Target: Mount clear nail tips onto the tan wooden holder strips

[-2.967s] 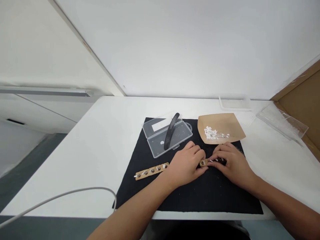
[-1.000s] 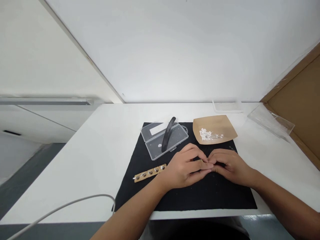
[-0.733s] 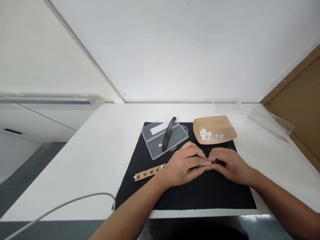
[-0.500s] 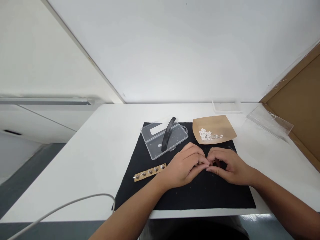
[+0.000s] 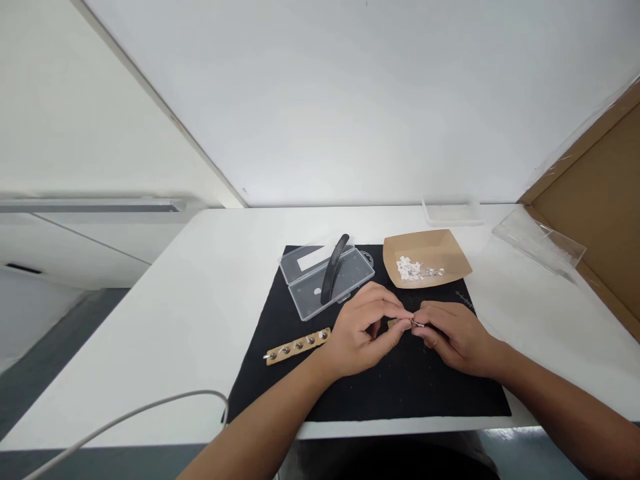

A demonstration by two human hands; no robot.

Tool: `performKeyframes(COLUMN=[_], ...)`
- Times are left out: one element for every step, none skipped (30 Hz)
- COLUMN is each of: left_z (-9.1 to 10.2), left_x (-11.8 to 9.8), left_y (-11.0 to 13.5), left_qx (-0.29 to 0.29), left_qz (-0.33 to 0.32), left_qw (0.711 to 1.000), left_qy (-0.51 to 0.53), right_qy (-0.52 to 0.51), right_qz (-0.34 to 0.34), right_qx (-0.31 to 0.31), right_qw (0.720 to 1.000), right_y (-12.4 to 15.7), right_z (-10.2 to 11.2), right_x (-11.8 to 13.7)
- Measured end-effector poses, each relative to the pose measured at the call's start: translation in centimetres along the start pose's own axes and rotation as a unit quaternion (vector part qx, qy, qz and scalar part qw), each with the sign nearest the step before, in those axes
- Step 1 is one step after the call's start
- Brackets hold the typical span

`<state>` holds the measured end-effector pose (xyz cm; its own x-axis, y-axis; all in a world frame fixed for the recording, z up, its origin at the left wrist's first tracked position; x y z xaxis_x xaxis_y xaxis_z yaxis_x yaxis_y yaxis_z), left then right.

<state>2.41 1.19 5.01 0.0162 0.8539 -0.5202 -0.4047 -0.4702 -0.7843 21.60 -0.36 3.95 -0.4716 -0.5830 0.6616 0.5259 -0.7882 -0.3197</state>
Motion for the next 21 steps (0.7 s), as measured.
performKeyframes(left_z=[0.11,0.21,0.29,0.33,0.36,0.36,0.34,0.31,0.27,0.23,0.19,0.14,0.1,0.07,0.04,0.01,-0.02,-0.04,-0.06,-0.08,-0.1], left_x=[-0.09,-0.18,-0.24,-0.28,-0.29,-0.28,-0.23,-0.17,-0.08,0.01,0.11,0.2,0.29,0.36,0.41,0.47,0.51,0.57,0.6,0.62,0.62], left_y=[-0.16,-0.31,-0.43,-0.52,-0.56,-0.57,-0.54,-0.49,-0.41,-0.33,-0.25,-0.17,-0.09,-0.02,0.06,0.13,0.2,0.26,0.31,0.34,0.34], left_qx=[-0.002,-0.004,-0.005,-0.006,-0.007,-0.009,-0.011,-0.014,-0.017,-0.021,-0.025,-0.028,-0.031,-0.033,-0.035,-0.036,-0.037,-0.038,-0.037,-0.036,-0.034], left_qz=[-0.011,-0.02,-0.026,-0.03,-0.032,-0.033,-0.032,-0.028,-0.024,-0.019,-0.014,-0.009,-0.004,0.0,0.004,0.009,0.015,0.023,0.03,0.035,0.038], left_qw=[1.0,1.0,1.0,1.0,0.999,0.999,0.999,0.999,0.999,0.999,0.999,0.999,0.999,0.999,0.999,0.999,0.999,0.998,0.998,0.998,0.998], left_qy=[-0.001,-0.001,-0.001,-0.001,-0.002,-0.003,-0.006,-0.01,-0.014,-0.019,-0.024,-0.028,-0.031,-0.034,-0.036,-0.037,-0.036,-0.035,-0.033,-0.032,-0.033], right_qy=[0.003,0.009,0.017,0.029,0.042,0.055,0.067,0.076,0.082,0.085,0.085,0.082,0.08,0.079,0.081,0.085,0.091,0.097,0.1,0.1,0.098], right_qz=[0.002,0.006,0.01,0.015,0.018,0.019,0.018,0.016,0.012,0.008,0.003,-0.002,-0.008,-0.013,-0.015,-0.016,-0.016,-0.014,-0.012,-0.013,-0.014], right_qx=[-0.003,-0.008,-0.013,-0.02,-0.026,-0.032,-0.036,-0.04,-0.042,-0.042,-0.042,-0.04,-0.038,-0.036,-0.035,-0.036,-0.038,-0.042,-0.045,-0.046,-0.046], right_qw=[1.0,1.0,1.0,0.999,0.999,0.998,0.997,0.996,0.996,0.995,0.996,0.996,0.996,0.996,0.996,0.996,0.995,0.994,0.994,0.994,0.994], right_y=[0.07,0.14,0.2,0.24,0.27,0.28,0.29,0.29,0.29,0.29,0.3,0.3,0.32,0.33,0.34,0.35,0.36,0.36,0.35,0.33,0.31], right_z=[-0.04,-0.07,-0.07,-0.07,-0.05,-0.03,-0.02,-0.02,-0.04,-0.09,-0.17,-0.28,-0.4,-0.53,-0.65,-0.74,-0.79,-0.82,-0.81,-0.8,-0.77], right_x=[0.01,0.03,0.04,0.04,0.01,-0.05,-0.13,-0.22,-0.3,-0.37,-0.41,-0.43,-0.44,-0.43,-0.39,-0.35,-0.3,-0.26,-0.22,-0.21,-0.21])
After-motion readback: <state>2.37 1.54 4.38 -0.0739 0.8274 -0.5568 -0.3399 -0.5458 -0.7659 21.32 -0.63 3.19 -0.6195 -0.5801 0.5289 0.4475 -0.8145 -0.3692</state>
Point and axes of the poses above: each hand's wrist, its own y-axis away from the middle knuckle, its own z-axis out of the back of the hand, x = y × z, the point moved 4 cm from there along -y, towards the middle knuckle, and after that the axes turned 12 degrees about -z, right-handed, at the moved point
